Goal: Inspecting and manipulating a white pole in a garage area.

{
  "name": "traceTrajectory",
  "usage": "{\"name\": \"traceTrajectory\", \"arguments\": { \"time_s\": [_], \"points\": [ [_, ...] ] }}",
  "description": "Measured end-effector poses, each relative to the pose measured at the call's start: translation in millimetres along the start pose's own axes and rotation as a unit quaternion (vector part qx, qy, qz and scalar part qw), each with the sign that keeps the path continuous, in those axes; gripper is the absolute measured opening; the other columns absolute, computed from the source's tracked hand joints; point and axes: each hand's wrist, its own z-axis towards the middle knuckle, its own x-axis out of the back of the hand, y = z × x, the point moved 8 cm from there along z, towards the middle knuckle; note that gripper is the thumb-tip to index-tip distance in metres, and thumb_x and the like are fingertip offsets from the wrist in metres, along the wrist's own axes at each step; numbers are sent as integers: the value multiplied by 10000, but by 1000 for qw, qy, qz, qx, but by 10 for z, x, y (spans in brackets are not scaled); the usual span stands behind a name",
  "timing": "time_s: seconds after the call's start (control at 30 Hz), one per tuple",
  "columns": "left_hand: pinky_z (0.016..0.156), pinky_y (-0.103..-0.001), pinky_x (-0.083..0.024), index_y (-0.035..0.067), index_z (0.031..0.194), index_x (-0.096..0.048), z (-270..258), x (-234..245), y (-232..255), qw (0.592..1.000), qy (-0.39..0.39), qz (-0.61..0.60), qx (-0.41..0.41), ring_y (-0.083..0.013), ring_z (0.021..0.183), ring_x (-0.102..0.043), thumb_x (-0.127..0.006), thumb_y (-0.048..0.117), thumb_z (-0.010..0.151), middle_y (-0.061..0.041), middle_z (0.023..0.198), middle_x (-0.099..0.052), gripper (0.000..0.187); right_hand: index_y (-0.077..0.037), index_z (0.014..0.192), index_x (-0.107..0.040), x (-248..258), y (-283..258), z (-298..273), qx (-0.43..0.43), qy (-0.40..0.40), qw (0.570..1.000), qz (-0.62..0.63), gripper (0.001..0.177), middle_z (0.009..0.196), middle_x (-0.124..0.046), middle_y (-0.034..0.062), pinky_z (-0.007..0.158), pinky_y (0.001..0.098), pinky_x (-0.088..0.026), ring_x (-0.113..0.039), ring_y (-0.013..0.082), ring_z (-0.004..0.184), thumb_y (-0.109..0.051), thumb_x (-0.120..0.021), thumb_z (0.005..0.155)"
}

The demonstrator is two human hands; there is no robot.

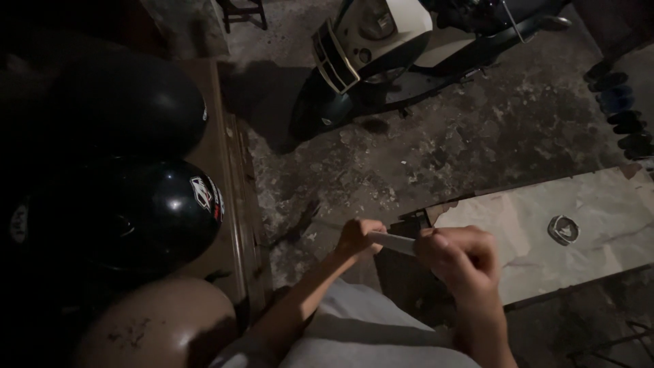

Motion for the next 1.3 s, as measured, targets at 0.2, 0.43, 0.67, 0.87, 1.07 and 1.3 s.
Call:
{"name": "traceTrajectory", "arguments": {
  "time_s": [0.2,0.43,0.67,0.87,1.07,1.3],
  "points": [
    [565,-358,-529,87,716,-653,-40,278,172,998,53,-19,-2,-261,592,-682,-679,155,744,-91,653,-665,78,-96,594,-405,-333,-319,29,57,-57,997,-3,465,544,-381,-14,518,333,-294,-352,140,474,-178,-573,1019],
    [532,-351,-512,105,667,-663,-166,466,182,997,62,-29,23,-246,503,-655,-662,189,822,-81,601,-653,176,-122,594,-411,-191,-166,82,67,-50,994,69,474,526,-395,-5,544,330,-298,-355,146,454,-177,-575,1036],
    [543,-363,-517,88,643,-616,-141,312,-84,993,114,-18,-12,-271,533,-665,-649,164,857,-96,597,-638,230,-7,630,-470,-326,-24,137,20,-46,999,17,390,548,-429,24,529,352,-311,-381,158,501,-114,-573,992],
    [542,-353,-504,94,661,-602,34,271,-48,993,107,-16,-46,-271,556,-663,-656,160,845,-92,623,-642,203,-38,618,-384,-440,-137,178,21,-73,995,-67,430,572,-406,29,549,349,-298,-385,161,528,-133,-568,994],
    [503,-339,-498,117,637,-615,-47,352,150,998,55,-41,-17,-211,483,-640,-664,185,847,-59,554,-615,226,-90,558,-389,-373,-279,145,64,-78,995,23,477,504,-386,14,518,354,-302,-385,156,447,-182,-590,980],
    [496,-354,-497,116,638,-615,-131,449,-78,996,94,-12,-4,-227,491,-636,-654,172,877,-69,570,-621,249,-90,559,-359,-361,-90,315,35,-70,996,33,496,503,-345,17,536,357,-278,-349,163,468,-182,-581,993]
  ]
}}
